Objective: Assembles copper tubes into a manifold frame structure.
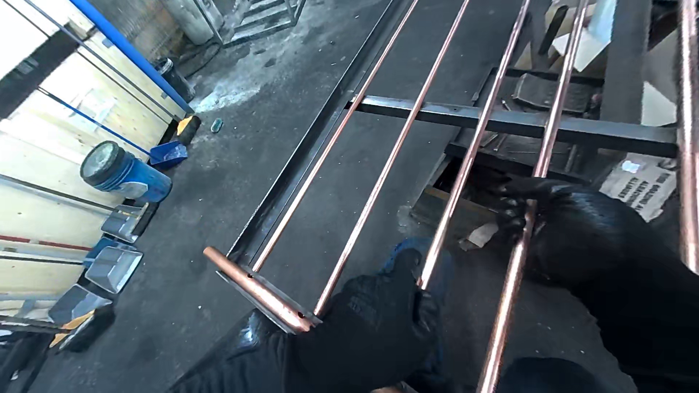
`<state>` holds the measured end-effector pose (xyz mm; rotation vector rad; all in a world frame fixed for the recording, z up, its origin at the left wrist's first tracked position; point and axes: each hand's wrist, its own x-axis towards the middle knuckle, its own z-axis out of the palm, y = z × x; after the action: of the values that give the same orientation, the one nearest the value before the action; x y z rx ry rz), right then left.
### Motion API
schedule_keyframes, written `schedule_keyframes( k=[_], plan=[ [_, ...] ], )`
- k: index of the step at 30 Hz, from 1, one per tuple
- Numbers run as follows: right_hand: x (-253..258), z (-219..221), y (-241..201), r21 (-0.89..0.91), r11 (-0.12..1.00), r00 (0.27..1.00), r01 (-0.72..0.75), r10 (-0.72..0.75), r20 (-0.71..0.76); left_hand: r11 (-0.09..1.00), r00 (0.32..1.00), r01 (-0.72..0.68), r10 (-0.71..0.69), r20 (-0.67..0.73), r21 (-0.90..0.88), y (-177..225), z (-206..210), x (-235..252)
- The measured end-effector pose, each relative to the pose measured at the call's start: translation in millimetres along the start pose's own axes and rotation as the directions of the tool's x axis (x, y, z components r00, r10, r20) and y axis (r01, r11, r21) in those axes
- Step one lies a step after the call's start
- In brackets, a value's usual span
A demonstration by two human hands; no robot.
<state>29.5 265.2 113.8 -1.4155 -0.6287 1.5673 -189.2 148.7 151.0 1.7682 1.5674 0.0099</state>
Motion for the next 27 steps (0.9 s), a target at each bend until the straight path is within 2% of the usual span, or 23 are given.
schedule_keyframes(
  k=[2, 4, 6, 8, 9, 10, 12, 13, 14, 15, 17, 18, 21, 24, 27],
  plan=[
    [2, -6, -1, 0.028, 1.0, 0.997, -0.001, -0.001, 0.071, 0.981, 0.992, 0.032, -0.007, -0.128, 0.191, -3, 0, -4],
    [4, -10, -1, 0.012, 1.0, 0.997, -0.013, 0.012, 0.071, 0.93, 0.957, 0.06, 0.05, -0.286, 0.363, -9, 4, -7],
    [3, -12, -3, -0.002, 1.0, 0.999, -0.006, 0.006, 0.051, 0.866, 0.854, 0.051, 0.22, -0.472, 0.497, -14, 11, -7],
    [3, -13, -3, -0.01, 1.0, 0.998, 0.009, -0.008, 0.064, 0.854, 0.755, -0.053, 0.374, -0.539, 0.518, -4, 12, -10],
    [3, -13, -2, -0.015, 1.0, 0.998, 0.023, -0.022, 0.066, 0.867, 0.737, -0.16, 0.424, -0.527, 0.472, 8, 10, -14],
    [3, -13, -2, -0.022, 0.999, 0.997, 0.037, -0.035, 0.069, 0.887, 0.754, -0.288, 0.442, -0.486, 0.361, 20, 11, -18],
    [1, -11, -2, -0.052, 0.998, 0.998, 0.046, -0.044, 0.036, 0.89, 0.84, -0.456, 0.428, -0.334, -0.006, 26, 32, -17],
    [0, -9, -1, -0.064, 0.997, 0.999, 0.049, -0.048, 0.015, 0.838, 0.849, -0.507, 0.446, -0.284, -0.203, 12, 57, -10],
    [1, -9, -1, -0.067, 0.996, 0.998, 0.055, -0.055, 0.005, 0.747, 0.843, -0.538, 0.467, -0.267, -0.391, -8, 89, -2],
    [1, -9, 0, -0.068, 0.996, 0.998, 0.058, -0.059, -0.002, 0.666, 0.859, -0.493, 0.474, -0.192, -0.56, -22, 110, 2],
    [1, -9, 3, -0.088, 0.994, 0.998, 0.059, -0.061, -0.019, 0.579, 0.873, -0.341, 0.487, -0.021, -0.741, -30, 122, 4],
    [-1, -8, 5, -0.099, 0.993, 0.998, 0.058, -0.061, -0.027, 0.579, 0.871, -0.295, 0.49, 0.035, -0.76, -26, 116, 4],
    [-4, -4, 8, -0.147, 0.988, 0.997, 0.05, -0.059, -0.058, 0.71, 0.889, -0.199, 0.421, 0.182, -0.675, 6, 71, 1],
    [-5, -6, 10, -0.147, 0.987, 0.996, 0.062, -0.071, -0.054, 0.707, 0.891, -0.185, 0.414, 0.188, -0.683, 9, 68, 3],
    [-9, -2, 11, -0.146, 0.987, 0.993, 0.059, -0.073, -0.095, 0.764, 0.894, -0.162, 0.382, 0.235, -0.624, 11, 65, 1]
  ],
)
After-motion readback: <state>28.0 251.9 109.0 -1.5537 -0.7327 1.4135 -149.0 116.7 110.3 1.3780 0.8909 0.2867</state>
